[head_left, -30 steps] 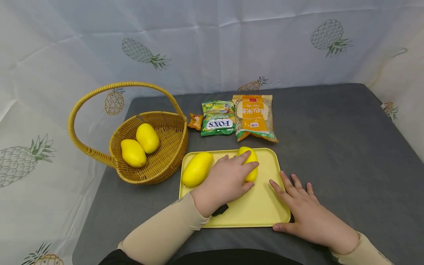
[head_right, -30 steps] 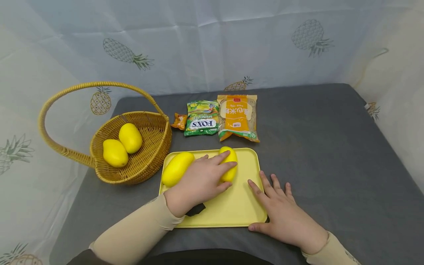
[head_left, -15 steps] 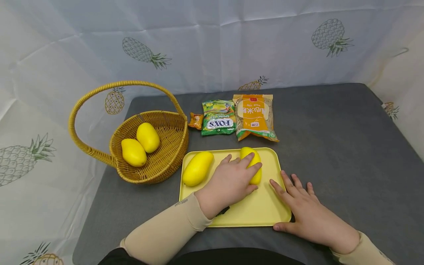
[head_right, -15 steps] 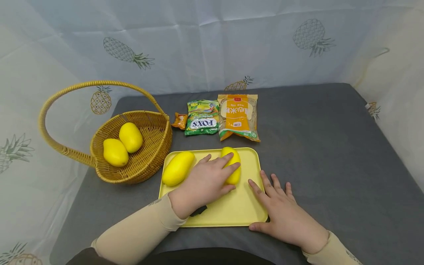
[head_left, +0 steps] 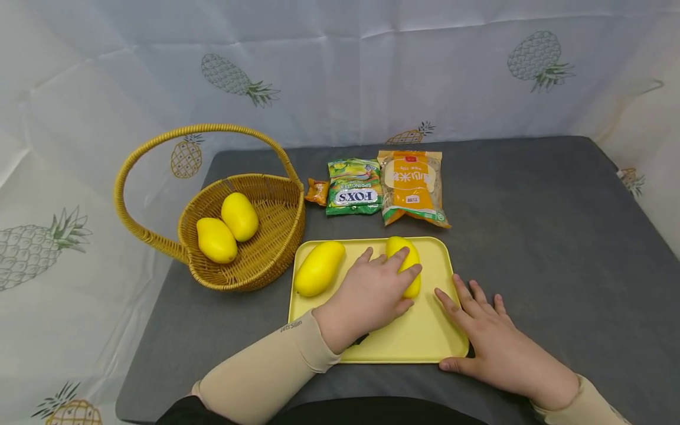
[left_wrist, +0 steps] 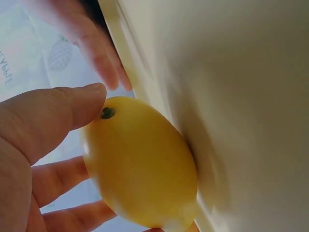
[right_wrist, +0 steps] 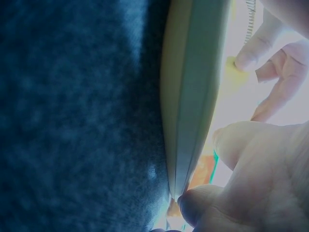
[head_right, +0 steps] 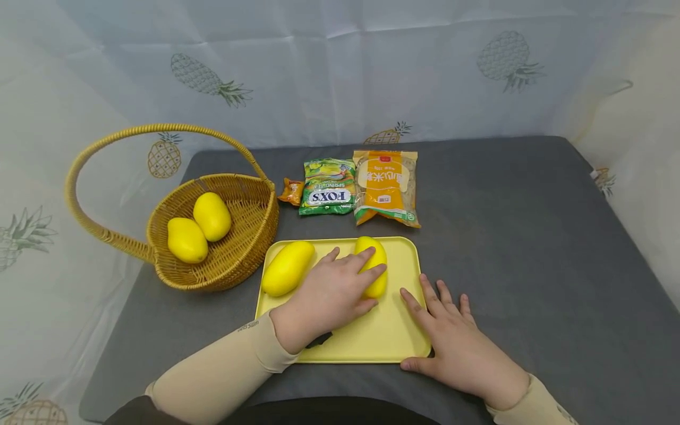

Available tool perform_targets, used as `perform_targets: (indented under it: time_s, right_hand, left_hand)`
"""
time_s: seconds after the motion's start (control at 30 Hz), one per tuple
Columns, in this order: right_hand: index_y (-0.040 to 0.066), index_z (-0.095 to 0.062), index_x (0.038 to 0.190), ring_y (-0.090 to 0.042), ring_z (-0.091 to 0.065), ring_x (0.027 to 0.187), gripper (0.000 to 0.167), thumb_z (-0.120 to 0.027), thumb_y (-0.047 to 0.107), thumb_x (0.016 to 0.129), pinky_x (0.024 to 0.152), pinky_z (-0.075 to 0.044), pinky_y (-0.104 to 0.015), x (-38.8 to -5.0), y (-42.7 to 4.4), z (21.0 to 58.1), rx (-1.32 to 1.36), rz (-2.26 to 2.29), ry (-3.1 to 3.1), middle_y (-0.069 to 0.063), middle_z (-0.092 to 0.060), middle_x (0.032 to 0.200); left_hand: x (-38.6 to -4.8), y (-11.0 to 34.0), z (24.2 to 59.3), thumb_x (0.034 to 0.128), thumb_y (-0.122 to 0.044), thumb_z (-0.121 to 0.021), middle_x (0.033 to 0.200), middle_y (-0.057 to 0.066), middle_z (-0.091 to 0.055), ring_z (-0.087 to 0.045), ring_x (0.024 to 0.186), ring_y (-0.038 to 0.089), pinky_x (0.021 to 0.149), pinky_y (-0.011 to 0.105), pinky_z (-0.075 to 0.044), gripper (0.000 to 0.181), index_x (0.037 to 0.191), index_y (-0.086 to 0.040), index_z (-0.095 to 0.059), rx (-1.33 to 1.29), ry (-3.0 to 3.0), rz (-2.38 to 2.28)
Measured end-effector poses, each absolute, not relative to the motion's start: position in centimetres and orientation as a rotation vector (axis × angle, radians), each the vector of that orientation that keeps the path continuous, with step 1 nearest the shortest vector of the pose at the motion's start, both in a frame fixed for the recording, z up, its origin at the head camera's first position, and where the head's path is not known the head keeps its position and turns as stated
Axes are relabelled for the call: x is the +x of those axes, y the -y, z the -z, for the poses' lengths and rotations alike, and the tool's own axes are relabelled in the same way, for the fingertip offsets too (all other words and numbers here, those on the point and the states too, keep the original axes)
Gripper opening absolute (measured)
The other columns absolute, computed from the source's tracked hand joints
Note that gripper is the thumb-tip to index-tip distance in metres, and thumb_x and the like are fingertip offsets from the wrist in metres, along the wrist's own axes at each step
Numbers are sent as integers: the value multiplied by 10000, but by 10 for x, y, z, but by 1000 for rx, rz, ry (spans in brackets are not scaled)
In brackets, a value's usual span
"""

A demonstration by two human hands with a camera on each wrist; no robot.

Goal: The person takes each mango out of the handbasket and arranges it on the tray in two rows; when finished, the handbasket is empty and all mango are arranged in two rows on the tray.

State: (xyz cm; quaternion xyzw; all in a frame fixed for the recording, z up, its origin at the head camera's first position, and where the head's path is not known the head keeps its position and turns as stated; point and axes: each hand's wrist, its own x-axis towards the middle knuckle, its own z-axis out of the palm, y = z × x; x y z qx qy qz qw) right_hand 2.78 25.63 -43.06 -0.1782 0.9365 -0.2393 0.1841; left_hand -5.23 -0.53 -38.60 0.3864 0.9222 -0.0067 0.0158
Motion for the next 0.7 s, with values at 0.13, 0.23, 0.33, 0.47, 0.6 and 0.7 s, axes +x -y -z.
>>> perform_targets:
  time_s: [0.13,0.23,0.33,0.47,0.6,0.7]
  right_hand:
    - [259,-343,1755,-625,-116,1648,1174,-826,761,810,1174,-137,-911,28,-257,431,-498,677,-2633,-166,-31,1867]
    - [254,-344,1755,-624,-111,1649,1175,-822,766,811,1175,-131,-911,28,-258,431,-494,677,-2628,-162,-25,1868]
    - [243,-346,1754,-621,-110,1651,1177,-829,756,812,1183,-122,-906,28,-259,431,-491,680,-2628,-157,-19,1869]
    - [226,-347,1754,-621,-112,1651,1176,-843,732,815,1193,-115,-900,28,-259,431,-495,685,-2634,-160,-19,1869]
    - [225,-343,1755,-619,-109,1652,1177,-846,727,817,1206,-98,-891,29,-260,431,-498,694,-2633,-161,-16,1868]
    - [228,-338,1757,-619,-109,1652,1181,-852,722,815,1212,-86,-888,28,-259,431,-497,694,-2629,-165,-17,1867]
  left_hand:
    - [-51,6,387,1024,-554,-754,1624,68,-611,-733,1316,257,1179,590,-528,638,1585,-281,-621,1209,-2886,20]
    - [-50,6,385,1025,-555,-752,1616,62,-619,-727,1326,245,1185,590,-523,635,1582,-279,-622,1211,-2890,11]
    - [-49,8,382,1029,-556,-744,1622,55,-614,-716,1344,227,1189,587,-520,633,1582,-272,-622,1210,-2886,-12]
    - [-46,15,372,1026,-555,-749,1624,50,-615,-692,1381,201,1199,584,-512,643,1583,-260,-622,1203,-2892,-68]
    - [-44,30,360,1000,-538,-791,1612,58,-626,-683,1392,185,1194,584,-516,654,1564,-241,-643,1191,-2937,-149]
    - [-46,46,346,974,-509,-835,1590,76,-642,-729,1323,209,1175,593,-531,658,1538,-215,-666,1173,-3002,-221]
